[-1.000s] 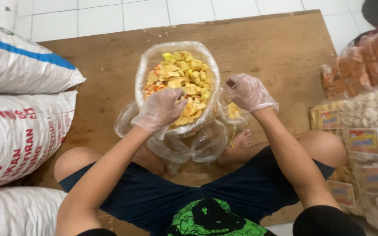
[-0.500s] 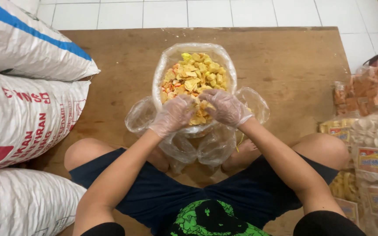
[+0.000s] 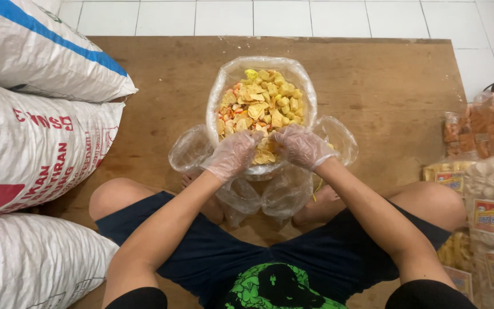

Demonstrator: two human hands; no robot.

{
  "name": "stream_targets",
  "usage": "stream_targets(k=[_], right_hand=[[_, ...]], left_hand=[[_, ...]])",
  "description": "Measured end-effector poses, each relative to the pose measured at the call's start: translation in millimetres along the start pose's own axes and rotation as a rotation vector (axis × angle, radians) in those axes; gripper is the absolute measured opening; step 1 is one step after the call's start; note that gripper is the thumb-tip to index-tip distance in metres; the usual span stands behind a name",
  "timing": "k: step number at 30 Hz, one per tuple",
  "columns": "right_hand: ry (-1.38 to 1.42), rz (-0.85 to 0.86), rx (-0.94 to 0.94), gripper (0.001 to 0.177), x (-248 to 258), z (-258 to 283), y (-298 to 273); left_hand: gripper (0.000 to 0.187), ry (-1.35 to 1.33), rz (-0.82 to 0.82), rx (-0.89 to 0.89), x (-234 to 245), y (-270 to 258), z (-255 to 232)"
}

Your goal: Packaging snacks into a plastic bag by hand

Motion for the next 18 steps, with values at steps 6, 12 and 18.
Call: stream_targets(k=[6,12,18], right_hand=[[0.112,0.029,-0.027,0.038,8,8,-4],[-0.004,0.08,-0.039,0.03,-11,4,-1],[0.365,0.108,-0.267,0.039,16,3,-15]], left_hand=[[0.039,-0.096,0.069,0.05,-5,-4,3],[0.019,0.058,0.063,0.035,-62,0,8],[0.01,0.101,0.055,0.052,-46,-7,7]])
Point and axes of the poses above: each hand's wrist, its own y-axis towards the middle knuckle, its own x-axis out of the back of the hand, z = x × y, the point moved 10 cm from there along y, towards the middle knuckle, and after that the axes turned 1 degree about z, right-handed, at the moved point
